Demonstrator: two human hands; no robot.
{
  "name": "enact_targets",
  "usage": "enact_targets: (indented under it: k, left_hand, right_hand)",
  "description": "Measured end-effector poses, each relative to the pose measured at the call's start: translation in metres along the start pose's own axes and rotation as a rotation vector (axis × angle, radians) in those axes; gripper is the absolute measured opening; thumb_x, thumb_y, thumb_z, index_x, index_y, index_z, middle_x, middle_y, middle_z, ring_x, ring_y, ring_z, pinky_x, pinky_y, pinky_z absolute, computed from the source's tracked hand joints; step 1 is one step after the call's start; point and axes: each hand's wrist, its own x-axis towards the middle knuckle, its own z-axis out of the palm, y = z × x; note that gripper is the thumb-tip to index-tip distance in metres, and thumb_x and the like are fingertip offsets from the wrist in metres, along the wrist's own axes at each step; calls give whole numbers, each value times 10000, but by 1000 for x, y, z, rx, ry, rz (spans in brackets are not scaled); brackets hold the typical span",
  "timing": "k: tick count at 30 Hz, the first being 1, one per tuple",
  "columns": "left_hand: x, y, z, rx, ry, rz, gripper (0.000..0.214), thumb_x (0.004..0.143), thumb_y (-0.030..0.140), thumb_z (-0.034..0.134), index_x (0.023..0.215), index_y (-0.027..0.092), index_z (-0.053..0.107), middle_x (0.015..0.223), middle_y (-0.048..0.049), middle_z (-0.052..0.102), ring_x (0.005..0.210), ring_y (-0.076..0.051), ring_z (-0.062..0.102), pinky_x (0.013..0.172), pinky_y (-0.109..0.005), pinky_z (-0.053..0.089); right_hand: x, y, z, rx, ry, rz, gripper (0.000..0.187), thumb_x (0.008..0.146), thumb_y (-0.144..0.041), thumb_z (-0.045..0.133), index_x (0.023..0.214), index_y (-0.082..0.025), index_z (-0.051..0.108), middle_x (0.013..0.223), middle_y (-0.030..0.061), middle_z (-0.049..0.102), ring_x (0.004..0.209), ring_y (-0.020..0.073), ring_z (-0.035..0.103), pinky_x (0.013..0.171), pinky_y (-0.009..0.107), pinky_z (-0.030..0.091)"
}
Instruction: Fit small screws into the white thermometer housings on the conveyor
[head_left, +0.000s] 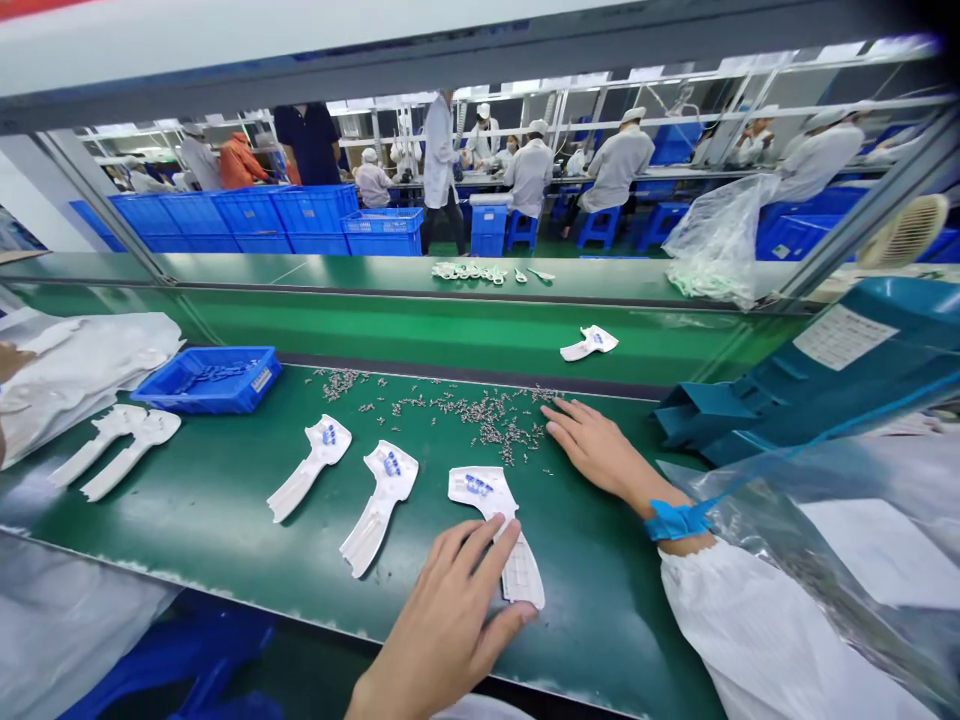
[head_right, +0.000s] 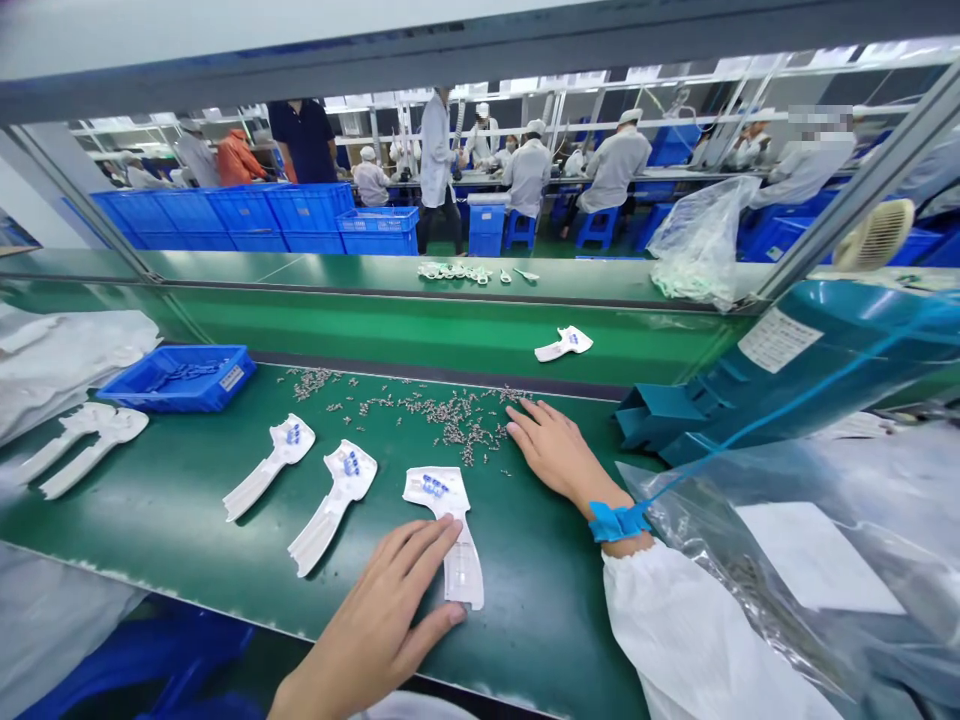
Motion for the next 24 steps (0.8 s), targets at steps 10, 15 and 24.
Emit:
enact_targets:
  k: [10, 15, 24]
  left_hand:
    - [13, -8, 10, -96, 46, -16, 590, 1022, 455, 451, 1545, 256, 263, 1572, -53, 388, 1480, -285, 290, 1149, -502, 399]
    - [13, -9, 9, -165, 28, -32, 652, 980, 447, 546, 1530, 255, 254, 1549, -59, 413, 1466, -287, 299, 1158, -497, 383]
    - [11, -9, 10, -202, 9, -44, 699, 954, 485, 580, 1528, 266, 247, 1541, -65, 415, 1459, -296, 294, 1157, -518, 371]
  right_hand:
    - [-11, 12, -14, -117, 27, 174, 460, 997, -240, 337, 1390, -147, 558, 1398, 136, 574, 1232, 343, 539, 976, 458, 462]
    - [-14, 18, -23, -67, 41, 217, 293, 953, -207, 452, 1138, -172, 676, 1124, 133, 661, 1028, 303, 626, 782, 373, 471]
    - [-14, 23, -23, 116, 133, 131, 305, 950, -228, 424, 1151, -153, 640, 1050, 113, 678, 929, 253, 643, 796, 354, 464]
